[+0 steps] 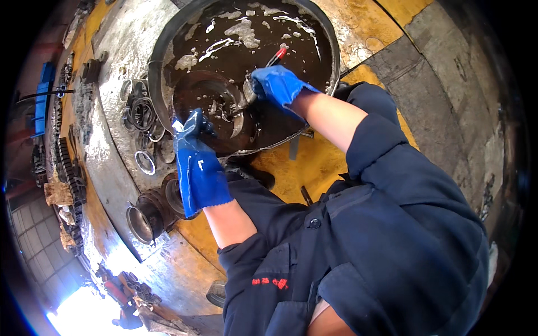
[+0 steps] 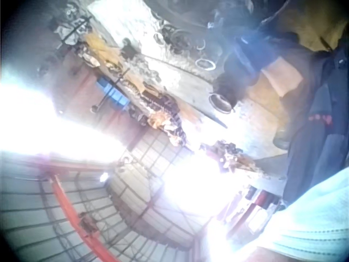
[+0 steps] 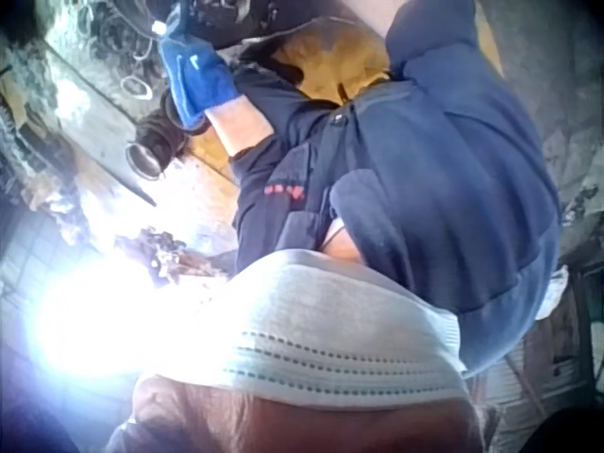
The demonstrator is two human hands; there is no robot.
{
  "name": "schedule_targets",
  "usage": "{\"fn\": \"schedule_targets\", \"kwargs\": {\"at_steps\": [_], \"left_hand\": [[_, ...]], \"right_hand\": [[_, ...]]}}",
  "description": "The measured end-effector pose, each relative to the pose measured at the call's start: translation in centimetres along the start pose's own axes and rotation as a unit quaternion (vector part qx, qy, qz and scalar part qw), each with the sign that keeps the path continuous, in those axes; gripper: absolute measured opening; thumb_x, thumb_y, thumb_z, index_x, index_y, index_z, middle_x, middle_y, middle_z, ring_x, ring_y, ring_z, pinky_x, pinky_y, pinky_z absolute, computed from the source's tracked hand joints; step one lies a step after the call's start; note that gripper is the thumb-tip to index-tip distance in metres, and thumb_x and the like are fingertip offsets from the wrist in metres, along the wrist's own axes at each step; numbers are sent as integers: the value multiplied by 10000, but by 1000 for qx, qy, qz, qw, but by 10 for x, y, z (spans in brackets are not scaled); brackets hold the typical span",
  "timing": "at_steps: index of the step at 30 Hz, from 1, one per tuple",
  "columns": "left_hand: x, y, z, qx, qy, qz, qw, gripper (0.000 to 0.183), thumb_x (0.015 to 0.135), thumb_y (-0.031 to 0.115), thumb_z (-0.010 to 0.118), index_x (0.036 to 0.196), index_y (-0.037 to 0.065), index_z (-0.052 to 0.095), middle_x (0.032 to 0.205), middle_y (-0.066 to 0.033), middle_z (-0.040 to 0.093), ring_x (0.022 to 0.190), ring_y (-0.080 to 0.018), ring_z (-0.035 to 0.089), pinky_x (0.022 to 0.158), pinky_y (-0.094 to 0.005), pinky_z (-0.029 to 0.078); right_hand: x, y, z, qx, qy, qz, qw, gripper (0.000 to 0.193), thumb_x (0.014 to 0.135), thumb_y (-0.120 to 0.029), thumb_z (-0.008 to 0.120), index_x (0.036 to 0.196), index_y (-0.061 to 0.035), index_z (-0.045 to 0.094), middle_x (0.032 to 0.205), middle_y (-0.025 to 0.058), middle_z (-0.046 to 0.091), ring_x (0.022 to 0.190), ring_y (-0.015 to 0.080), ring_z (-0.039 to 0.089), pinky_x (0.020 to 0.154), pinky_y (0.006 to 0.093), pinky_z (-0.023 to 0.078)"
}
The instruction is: The person cleans curved metal parts by scrubbing them with a brush in a basin of liquid and setting them on the floor.
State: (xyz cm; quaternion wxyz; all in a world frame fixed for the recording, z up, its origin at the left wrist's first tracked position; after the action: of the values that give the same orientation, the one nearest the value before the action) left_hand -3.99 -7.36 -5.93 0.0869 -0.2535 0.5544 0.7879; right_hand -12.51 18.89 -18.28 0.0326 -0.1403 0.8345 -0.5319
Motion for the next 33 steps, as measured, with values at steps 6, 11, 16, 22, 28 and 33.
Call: {"fn": "schedule_targets", "kwargs": {"at_steps": [6, 11, 16, 22, 28, 33], "left_hand": [[-18, 18, -34, -43, 43, 29, 998, 290, 1042, 307, 697, 837, 162, 552, 716, -4, 500, 652, -209, 536, 602, -422, 504], [-6, 8, -40, -55, -12, 6, 998, 280, 1059, 318, 688, 848, 177, 569, 729, 3, 514, 695, -200, 547, 625, -439, 513], [-27, 2, -28, -83, -15, 17, 996, 193, 1036, 291, 720, 928, 168, 618, 760, 9, 541, 718, -207, 559, 673, -447, 528], [-38, -2, -37, -52, -14, 84, 995, 243, 984, 241, 771, 1162, 89, 707, 832, -20, 594, 747, -242, 589, 698, -453, 522], [-36, -2, -28, -97, -20, 17, 995, 194, 953, 240, 812, 1036, 121, 683, 814, -15, 595, 754, -236, 604, 690, -441, 524], [-44, 3, -29, -89, -29, -3, 996, 171, 964, 222, 805, 1019, 130, 672, 817, -16, 607, 744, -218, 604, 680, -420, 520]], "right_hand": [[-44, -138, -45, 149, -5, 329, 932, 494, 1017, -476, 683, 1021, 3, 804, 853, 66, 754, 785, 138, 678, 677, 324, 501], [-66, -154, -42, 314, -102, 97, 939, 339, 1017, -330, 713, 1200, -52, 779, 1052, 47, 789, 969, 116, 704, 912, 304, 550], [-68, -152, -38, 144, -188, 167, 957, 325, 1006, -329, 724, 1244, -114, 773, 1125, 60, 792, 1046, 154, 723, 994, 338, 546], [-5, -105, -6, 169, -127, 52, 976, 240, 994, -276, 698, 1133, -95, 773, 1017, 50, 785, 950, 138, 724, 910, 327, 573], [51, -115, -11, 291, -14, 84, 953, 252, 995, -269, 700, 1094, -52, 781, 988, 63, 780, 898, 138, 705, 853, 304, 564], [45, -181, -23, 140, 46, -47, 988, 361, 1047, -357, 633, 1110, -32, 777, 929, 42, 742, 837, 124, 635, 796, 296, 492]]}}
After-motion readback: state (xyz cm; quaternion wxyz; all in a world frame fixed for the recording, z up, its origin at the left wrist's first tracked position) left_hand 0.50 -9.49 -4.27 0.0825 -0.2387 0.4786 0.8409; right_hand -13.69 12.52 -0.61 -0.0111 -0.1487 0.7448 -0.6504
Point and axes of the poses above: each hand's wrist, its own x-axis towards the middle knuckle, its own z-axis out of the palm, y = z × x, the point moved 4 cm from there along x, towards the middle knuckle
